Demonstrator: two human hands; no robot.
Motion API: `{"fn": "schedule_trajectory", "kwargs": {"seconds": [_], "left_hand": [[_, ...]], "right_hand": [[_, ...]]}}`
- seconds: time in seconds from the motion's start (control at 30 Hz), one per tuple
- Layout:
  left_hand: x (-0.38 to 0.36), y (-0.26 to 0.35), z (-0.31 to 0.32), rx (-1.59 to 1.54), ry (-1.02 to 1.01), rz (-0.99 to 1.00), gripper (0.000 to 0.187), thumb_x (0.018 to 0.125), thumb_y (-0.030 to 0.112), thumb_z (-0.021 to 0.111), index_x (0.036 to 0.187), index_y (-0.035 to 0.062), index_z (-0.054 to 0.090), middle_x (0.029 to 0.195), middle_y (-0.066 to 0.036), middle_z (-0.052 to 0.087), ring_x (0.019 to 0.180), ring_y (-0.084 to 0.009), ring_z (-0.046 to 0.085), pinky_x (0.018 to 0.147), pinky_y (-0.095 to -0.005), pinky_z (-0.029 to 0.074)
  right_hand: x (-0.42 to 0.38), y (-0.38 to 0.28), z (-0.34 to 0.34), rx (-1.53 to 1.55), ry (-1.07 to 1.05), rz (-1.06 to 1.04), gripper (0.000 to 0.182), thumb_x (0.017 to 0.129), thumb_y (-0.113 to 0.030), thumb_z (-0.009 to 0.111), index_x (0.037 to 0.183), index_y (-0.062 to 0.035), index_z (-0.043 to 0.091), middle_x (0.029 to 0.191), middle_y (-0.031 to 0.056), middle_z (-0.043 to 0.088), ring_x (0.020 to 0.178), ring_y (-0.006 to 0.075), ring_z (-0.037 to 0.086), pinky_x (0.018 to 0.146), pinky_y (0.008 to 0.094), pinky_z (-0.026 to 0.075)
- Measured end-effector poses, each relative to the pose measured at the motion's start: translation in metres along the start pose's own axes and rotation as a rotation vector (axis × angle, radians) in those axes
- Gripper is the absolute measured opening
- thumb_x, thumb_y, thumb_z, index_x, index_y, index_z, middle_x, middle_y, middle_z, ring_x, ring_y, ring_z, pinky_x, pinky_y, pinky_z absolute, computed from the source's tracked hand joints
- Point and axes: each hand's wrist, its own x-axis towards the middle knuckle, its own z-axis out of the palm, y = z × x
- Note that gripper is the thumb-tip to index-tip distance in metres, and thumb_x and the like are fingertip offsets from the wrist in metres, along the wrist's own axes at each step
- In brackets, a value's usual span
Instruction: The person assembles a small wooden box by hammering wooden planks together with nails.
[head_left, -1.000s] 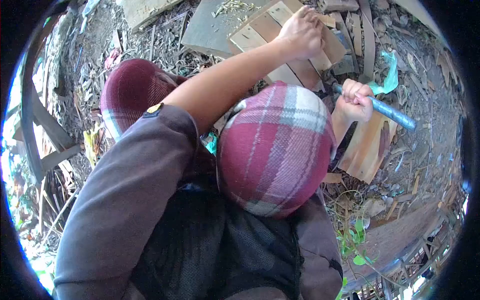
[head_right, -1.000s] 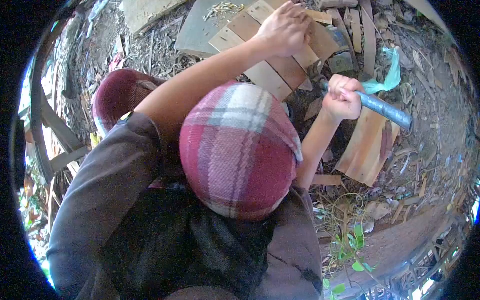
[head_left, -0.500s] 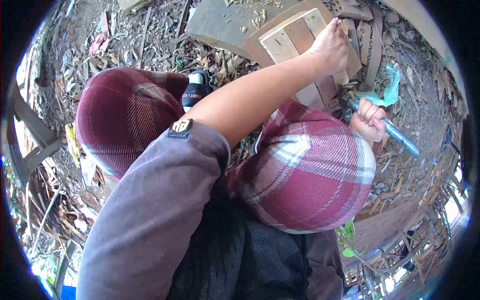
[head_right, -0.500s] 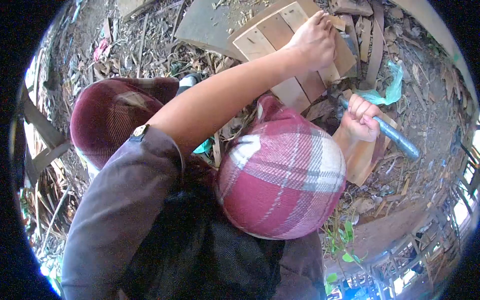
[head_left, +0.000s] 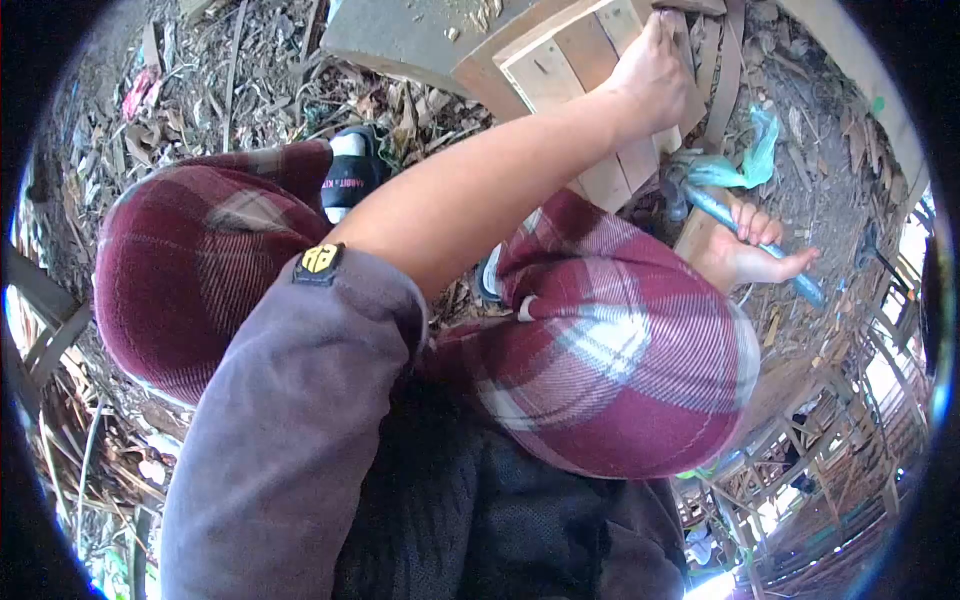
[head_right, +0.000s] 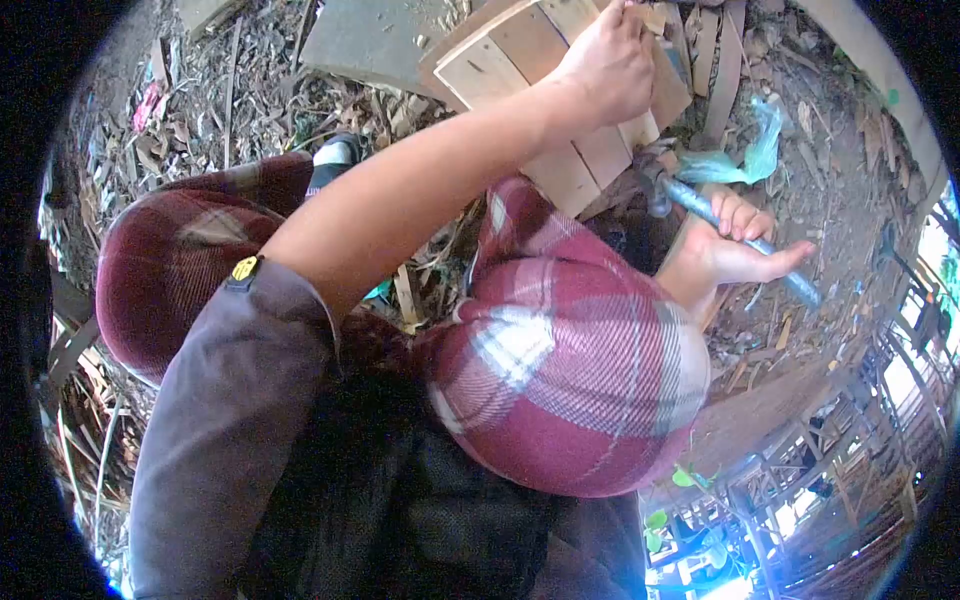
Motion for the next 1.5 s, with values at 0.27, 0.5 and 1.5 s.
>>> {"fn": "schedule_trajectory", "kwargs": {"seconds": [0.27, 0.5, 1.5], "left_hand": [[-0.012, -0.001, -0.02, 0.008, -0.134, 0.052, 0.05, 0.089, 0.032, 0.037, 0.121, 0.0002, 0.06, 0.135, -0.023, 0.047, 0.134, -0.0363, 0.034, 0.113, -0.0551, 0.01], [-0.01, 0.003, -0.006, -0.042, -0.05, 0.016, 0.048, 0.088, 0.029, 0.037, 0.116, -0.0005, 0.062, 0.133, -0.022, 0.049, 0.133, -0.0393, 0.033, 0.112, -0.0556, 0.009], [-0.016, 0.006, 0.008, -0.09, 0.247, -0.097, 0.044, 0.084, 0.027, 0.045, 0.106, -0.009, 0.058, 0.119, -0.026, 0.056, 0.117, -0.0362, 0.049, 0.107, -0.0446, 0.028]], "right_hand": [[0.01, -0.005, -0.011, 0.012, 0.084, 0.125, 0.052, 0.074, -0.052, 0.051, 0.045, -0.0187, 0.025, 0.037, -0.0019, 0.024, 0.034, 0.0124, 0.022, 0.042, 0.0288, 0.021], [0.022, -0.007, -0.014, -0.041, 0.056, 0.19, 0.045, 0.074, -0.046, 0.046, 0.047, -0.0159, 0.027, 0.042, -0.0007, 0.021, 0.039, 0.0137, 0.02, 0.047, 0.0302, 0.02], [-0.039, -0.016, 0.029, -0.077, 0.097, 0.072, 0.06, 0.09, -0.059, 0.047, 0.055, -0.0124, 0.033, 0.051, 0.0032, 0.04, 0.06, 0.0212, 0.059, 0.065, 0.031, 0.047]]}}
